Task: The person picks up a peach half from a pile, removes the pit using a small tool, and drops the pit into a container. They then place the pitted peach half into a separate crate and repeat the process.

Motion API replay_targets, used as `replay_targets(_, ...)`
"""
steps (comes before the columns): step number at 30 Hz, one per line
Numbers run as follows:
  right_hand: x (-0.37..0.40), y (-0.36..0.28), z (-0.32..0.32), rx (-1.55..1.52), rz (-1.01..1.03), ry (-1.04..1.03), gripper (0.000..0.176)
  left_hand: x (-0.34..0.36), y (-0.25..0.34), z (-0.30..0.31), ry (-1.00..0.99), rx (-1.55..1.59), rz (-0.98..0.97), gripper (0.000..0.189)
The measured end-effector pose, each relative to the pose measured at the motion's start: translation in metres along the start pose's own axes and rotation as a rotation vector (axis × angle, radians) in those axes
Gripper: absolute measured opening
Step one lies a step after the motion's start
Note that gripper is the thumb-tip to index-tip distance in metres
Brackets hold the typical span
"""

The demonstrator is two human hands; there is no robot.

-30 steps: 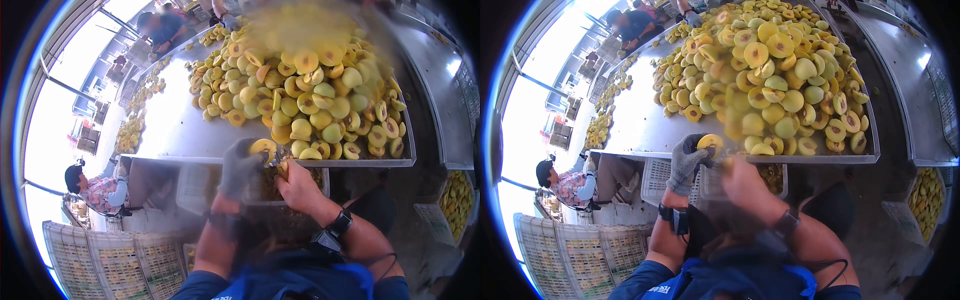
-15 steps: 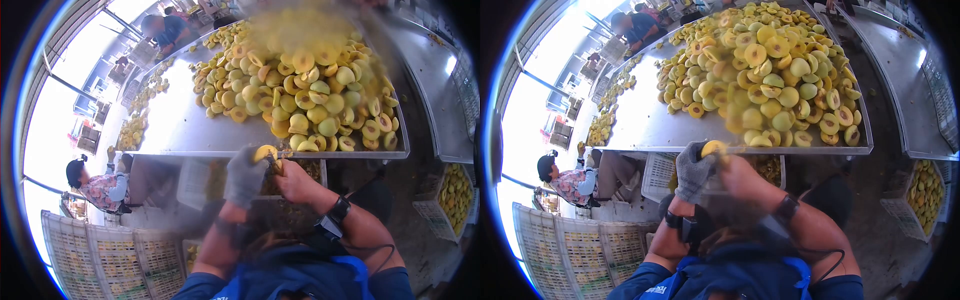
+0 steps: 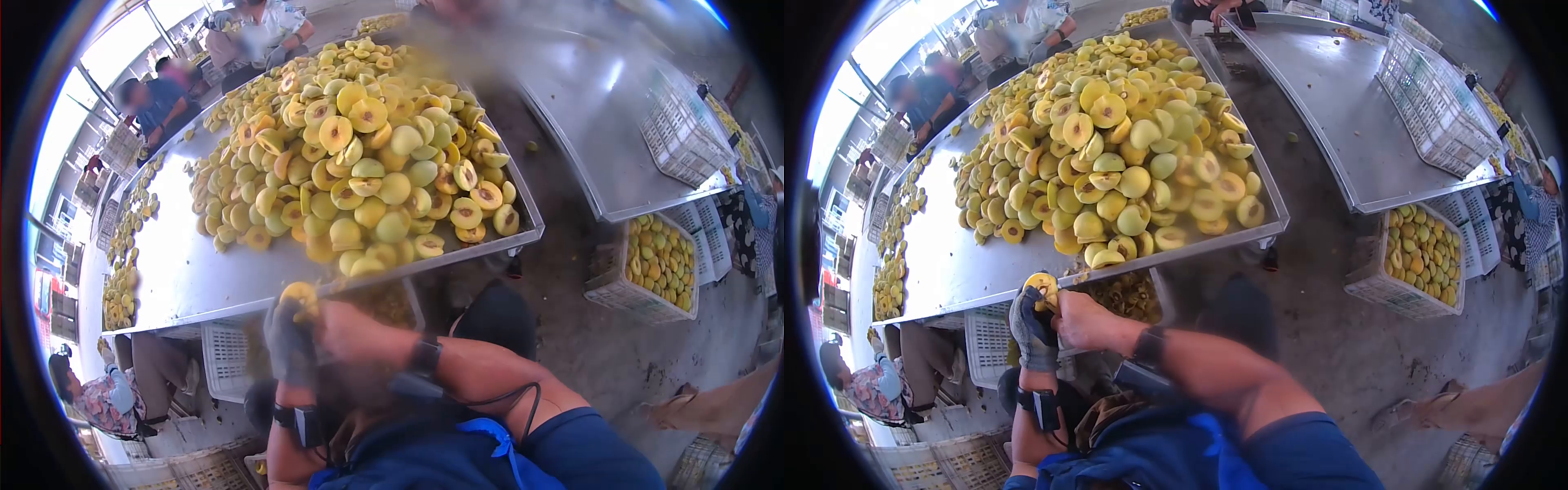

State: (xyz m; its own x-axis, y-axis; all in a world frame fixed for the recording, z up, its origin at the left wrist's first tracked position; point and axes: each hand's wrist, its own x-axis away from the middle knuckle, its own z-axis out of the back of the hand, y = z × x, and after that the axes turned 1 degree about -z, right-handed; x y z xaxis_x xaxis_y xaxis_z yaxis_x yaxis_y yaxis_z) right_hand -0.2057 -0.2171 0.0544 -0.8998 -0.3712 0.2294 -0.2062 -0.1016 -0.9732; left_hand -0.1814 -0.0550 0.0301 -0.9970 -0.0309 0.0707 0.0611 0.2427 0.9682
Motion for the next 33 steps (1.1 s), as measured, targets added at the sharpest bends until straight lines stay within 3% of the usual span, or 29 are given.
replay_targets(3, -0.010, 0.016, -0.007, 0.091, 0.088, 0.003, 0.026, -0.001, 0.000, -0.007, 0.020, 0.175, -0.075, 0.033)
replay_targets(5, -0.011, 0.022, -0.017, -0.045, 0.194, -0.008, 0.022, -0.014, -0.011, 0.005, 0.102, 0.034, -0.137, 0.035)
replay_targets(8, -0.013, 0.029, -0.016, -0.266, 0.067, -0.188, 0.017, -0.027, -0.025, 0.019, 0.144, -0.034, -0.163, 0.034)
replay_targets(9, -0.015, 0.031, -0.014, -0.339, -0.021, -0.275, 0.017, -0.031, -0.029, 0.024, 0.116, -0.075, -0.181, 0.034)
replay_targets(13, -0.002, 0.024, -0.008, -0.184, 0.072, -0.425, 0.015, -0.026, -0.022, 0.049, -0.193, -0.657, -0.460, 0.028)
replay_targets(15, -0.007, 0.031, -0.008, -0.091, 0.103, -0.508, 0.009, -0.012, -0.004, 0.034, -0.220, -0.618, -0.380, 0.022)
replay_targets(17, -0.013, 0.040, -0.008, -0.043, 0.145, -0.556, 0.009, -0.009, 0.010, 0.025, -0.190, -0.403, -0.137, 0.020)
replay_targets(20, -0.019, 0.049, -0.024, -0.001, 0.284, -0.501, 0.010, -0.001, 0.016, 0.023, -0.107, -0.324, -0.049, 0.020)
replay_targets(21, -0.017, 0.054, -0.032, 0.047, 0.376, -0.420, 0.010, 0.003, 0.017, 0.024, -0.128, -0.393, -0.096, 0.020)
replay_targets(23, -0.007, 0.039, -0.029, 0.019, 0.385, -0.450, 0.008, 0.007, 0.016, 0.027, -0.181, -0.525, -0.180, 0.022)
replay_targets(24, -0.003, 0.032, -0.027, 0.005, 0.389, -0.465, 0.008, 0.008, 0.011, 0.039, -0.187, -0.720, -0.450, 0.026)
replay_targets(25, -0.004, 0.030, -0.024, -0.108, 0.258, -0.570, 0.008, 0.004, -0.001, 0.054, -0.200, -0.915, -0.726, 0.032)
replay_targets(28, -0.007, 0.024, -0.023, -0.271, 0.091, -0.637, 0.011, -0.005, -0.013, 0.068, -0.131, -1.061, -0.916, 0.046)
replay_targets(31, -0.005, 0.018, -0.019, -0.194, 0.056, -0.568, 0.011, -0.001, 0.013, 0.043, -0.041, -0.942, -0.677, 0.036)
replay_targets(33, -0.007, 0.027, -0.018, -0.068, 0.079, -0.518, 0.014, -0.023, 0.000, 0.072, 0.116, -0.231, -0.237, 0.031)
